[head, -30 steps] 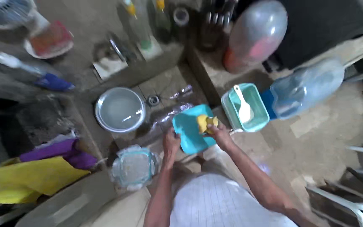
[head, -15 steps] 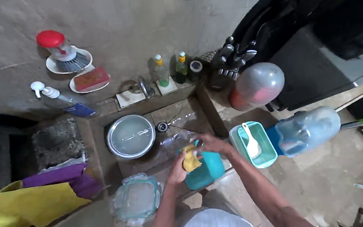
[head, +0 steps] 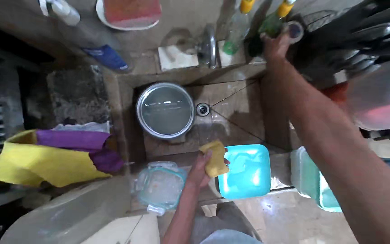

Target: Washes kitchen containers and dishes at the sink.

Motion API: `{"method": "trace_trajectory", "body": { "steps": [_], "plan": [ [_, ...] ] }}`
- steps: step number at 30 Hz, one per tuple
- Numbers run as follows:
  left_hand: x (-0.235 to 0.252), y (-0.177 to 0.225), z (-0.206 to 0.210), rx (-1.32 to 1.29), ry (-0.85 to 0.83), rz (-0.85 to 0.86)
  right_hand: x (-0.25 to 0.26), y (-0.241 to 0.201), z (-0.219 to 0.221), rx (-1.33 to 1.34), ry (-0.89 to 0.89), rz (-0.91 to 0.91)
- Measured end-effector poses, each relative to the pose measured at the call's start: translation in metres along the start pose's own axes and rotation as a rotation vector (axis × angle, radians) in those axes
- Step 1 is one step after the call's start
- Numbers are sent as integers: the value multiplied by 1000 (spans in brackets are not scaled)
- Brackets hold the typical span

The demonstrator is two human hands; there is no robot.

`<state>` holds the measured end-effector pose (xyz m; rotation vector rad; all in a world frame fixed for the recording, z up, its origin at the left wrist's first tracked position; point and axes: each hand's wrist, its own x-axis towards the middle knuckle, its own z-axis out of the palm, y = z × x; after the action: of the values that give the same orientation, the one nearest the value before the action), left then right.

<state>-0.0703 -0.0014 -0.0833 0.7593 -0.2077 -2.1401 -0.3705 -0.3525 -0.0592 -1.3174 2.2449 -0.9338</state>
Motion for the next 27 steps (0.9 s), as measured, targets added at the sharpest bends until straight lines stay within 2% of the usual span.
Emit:
{"method": "trace_trajectory", "body": {
  "steps": [4, 8, 10, 12, 15, 17, 19, 23, 27],
  "plan": [
    [13, 4, 5, 41, 137, 12, -4, 16, 1, 114, 85, -67],
    [40, 15, 14, 104, 211, 99, -58, 25, -37, 382, 59, -191],
    [61, 21, 18, 103, 257, 153, -100, 25, -71, 433, -118, -216],
    [84, 26, 20, 84, 270, 186, -145, 24, -107, 356, -375, -205],
    [109, 24, 18, 74, 260, 187, -218, 12, -140, 140, -755, -39],
    [116, 23, 19, 112, 247, 182, -248, 13, -140, 43, -953, 57],
    [118, 19, 20, 158, 251, 179, -267, 15, -132, -34, -1046, 90],
    [113, 11, 23, 221, 261, 193, -274, 9, -112, -190, -1046, 101],
    [105, 6, 20, 275, 243, 188, -273, -2, -107, -152, -1044, 167]
  ]
}}
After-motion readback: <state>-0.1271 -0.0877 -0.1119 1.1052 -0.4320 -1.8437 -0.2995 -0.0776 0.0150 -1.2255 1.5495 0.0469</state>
